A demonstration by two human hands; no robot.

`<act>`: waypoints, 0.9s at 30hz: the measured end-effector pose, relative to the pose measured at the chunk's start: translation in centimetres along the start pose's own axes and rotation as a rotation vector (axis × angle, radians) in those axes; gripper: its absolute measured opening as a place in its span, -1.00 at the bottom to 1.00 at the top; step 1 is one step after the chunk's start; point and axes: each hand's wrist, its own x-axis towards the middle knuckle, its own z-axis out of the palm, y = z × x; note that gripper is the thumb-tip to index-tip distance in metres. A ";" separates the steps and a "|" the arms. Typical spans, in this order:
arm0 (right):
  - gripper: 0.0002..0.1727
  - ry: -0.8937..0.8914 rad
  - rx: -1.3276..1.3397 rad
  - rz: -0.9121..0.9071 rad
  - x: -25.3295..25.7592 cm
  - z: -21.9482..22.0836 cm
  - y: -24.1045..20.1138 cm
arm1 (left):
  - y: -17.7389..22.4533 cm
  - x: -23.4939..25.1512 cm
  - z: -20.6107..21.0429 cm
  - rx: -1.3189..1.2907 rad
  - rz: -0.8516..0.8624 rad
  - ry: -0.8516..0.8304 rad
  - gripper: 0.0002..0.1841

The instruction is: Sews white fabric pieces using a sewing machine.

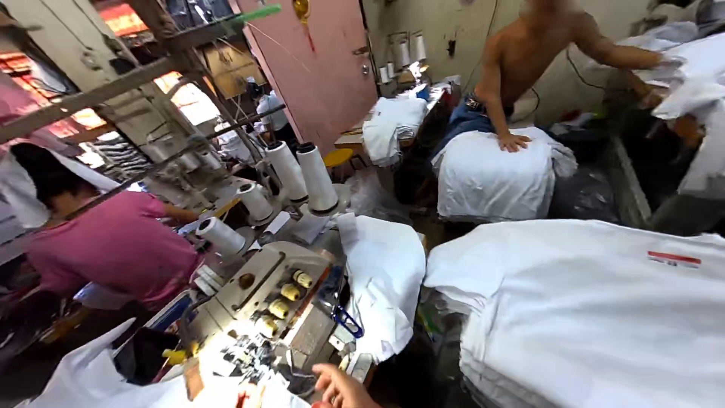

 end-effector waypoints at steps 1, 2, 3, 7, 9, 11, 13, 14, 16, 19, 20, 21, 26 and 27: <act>-0.46 0.127 -0.036 -0.112 0.5 -0.9 -0.6 | 0.0 0.0 0.1 0.009 -0.018 0.007 -0.60; -0.44 0.262 -0.076 -0.229 1.5 -2.5 -1.6 | -0.1 0.0 0.2 0.014 -0.021 0.023 -0.59; -0.39 0.402 -0.119 -0.316 3.0 -4.7 -3.2 | -0.1 -0.1 0.2 0.013 -0.012 0.033 -0.58; -0.31 0.687 -0.229 -0.210 9.7 -15.4 -11.3 | 1.3 -0.2 -0.5 0.001 -0.032 -0.028 -0.58; -0.28 0.592 -0.258 -0.083 12.8 -19.9 -14.3 | 1.4 -0.3 -0.5 0.001 -0.042 -0.027 -0.58; -0.23 0.501 -0.340 0.023 16.1 -23.0 -16.8 | 1.0 -0.1 -0.4 0.018 -0.040 -0.021 -0.57; -0.19 0.462 -0.463 0.075 18.2 -24.8 -19.1 | 1.2 -0.1 -0.5 0.025 -0.067 -0.026 -0.56; -0.20 0.461 -0.513 0.063 18.5 -25.3 -20.2 | 1.4 -0.2 -0.6 0.031 -0.086 -0.034 -0.55; -0.25 0.513 -0.548 -0.062 17.8 -25.0 -21.6 | 1.8 -0.4 -0.7 0.032 -0.098 -0.036 -0.56; -0.43 0.482 -0.510 -0.331 13.4 -20.8 -20.0 | 2.4 -0.6 -0.5 0.008 -0.075 0.007 -0.60; -0.53 0.411 -0.475 -0.355 11.5 -18.6 -18.1 | 2.4 -0.6 -0.7 0.030 -0.091 -0.018 -0.58; -0.62 0.326 -0.429 -0.339 9.7 -16.0 -15.8 | 2.3 -0.5 -0.8 0.042 -0.093 -0.021 -0.57; -0.69 0.005 -0.118 0.043 2.6 -5.4 -3.9 | 3.0 -0.6 -0.7 -0.046 -0.100 0.017 -0.66; -0.68 0.003 -0.058 0.092 1.9 -4.0 -2.5 | 3.5 -0.6 -1.0 -0.051 -0.111 0.003 -0.67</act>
